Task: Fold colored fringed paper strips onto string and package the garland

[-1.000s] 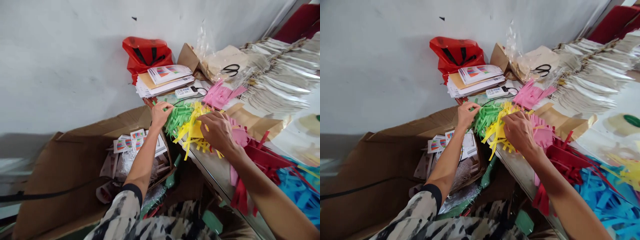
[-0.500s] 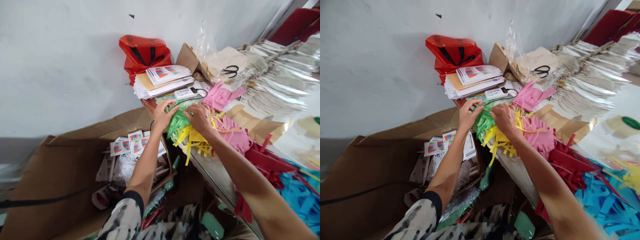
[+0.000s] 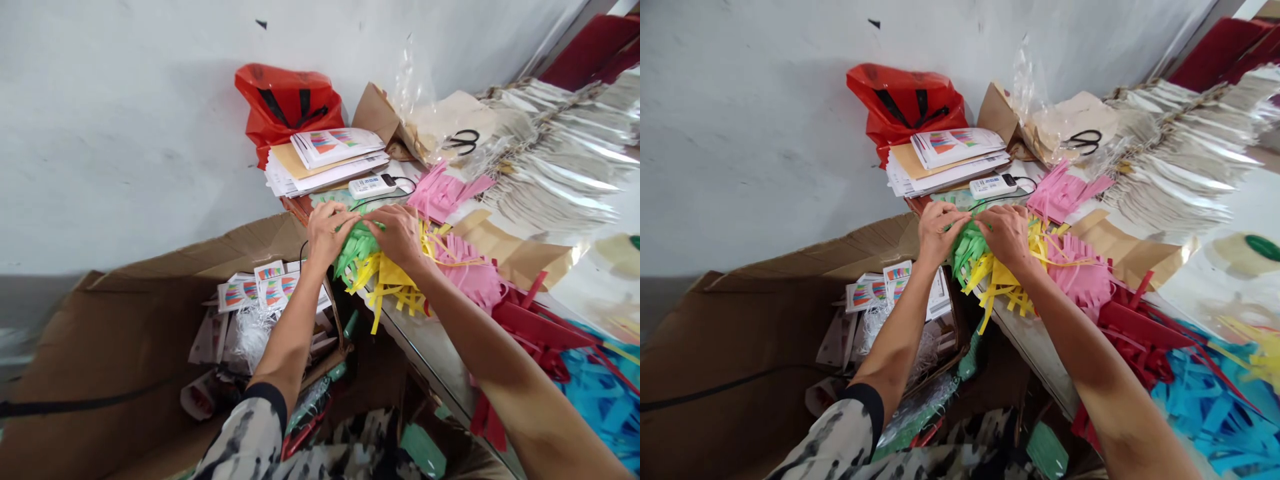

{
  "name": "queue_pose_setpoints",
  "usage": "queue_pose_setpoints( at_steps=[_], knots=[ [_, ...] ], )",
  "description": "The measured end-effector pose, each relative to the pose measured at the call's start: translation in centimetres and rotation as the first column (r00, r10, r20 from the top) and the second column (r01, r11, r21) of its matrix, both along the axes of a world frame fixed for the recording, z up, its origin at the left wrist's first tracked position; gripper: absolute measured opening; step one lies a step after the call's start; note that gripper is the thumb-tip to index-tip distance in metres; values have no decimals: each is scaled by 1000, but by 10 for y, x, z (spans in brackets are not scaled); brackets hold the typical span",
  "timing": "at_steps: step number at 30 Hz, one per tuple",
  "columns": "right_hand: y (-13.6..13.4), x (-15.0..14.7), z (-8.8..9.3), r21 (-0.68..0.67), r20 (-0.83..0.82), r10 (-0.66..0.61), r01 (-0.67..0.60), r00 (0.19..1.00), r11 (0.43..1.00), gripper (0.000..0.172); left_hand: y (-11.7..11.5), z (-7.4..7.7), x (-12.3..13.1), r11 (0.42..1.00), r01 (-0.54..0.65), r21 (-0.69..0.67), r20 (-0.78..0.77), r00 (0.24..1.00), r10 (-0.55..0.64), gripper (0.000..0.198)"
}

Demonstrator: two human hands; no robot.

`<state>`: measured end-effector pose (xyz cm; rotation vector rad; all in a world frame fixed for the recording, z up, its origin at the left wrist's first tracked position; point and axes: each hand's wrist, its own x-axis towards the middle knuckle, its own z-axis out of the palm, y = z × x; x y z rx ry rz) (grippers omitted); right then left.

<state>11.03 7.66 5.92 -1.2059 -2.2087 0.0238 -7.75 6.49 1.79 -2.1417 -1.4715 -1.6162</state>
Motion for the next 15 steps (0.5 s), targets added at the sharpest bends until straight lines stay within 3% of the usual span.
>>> queue_pose_setpoints(
  at_steps=[3, 8, 15],
  knots=[
    [1, -1, 2, 3, -51, -2, 2, 999, 1000, 22, -3, 4, 2, 999, -42, 18, -26, 999, 42, 26],
    [7, 0, 4, 27, -210, -26, 32, 977, 999, 17, -4, 7, 7, 996, 58, -68, 166, 985, -46, 37],
    [15, 7, 18, 100, -421, 43, -1, 906, 995, 13, -3, -5, 4, 987, 88, -135, 240, 969, -54, 23]
  ],
)
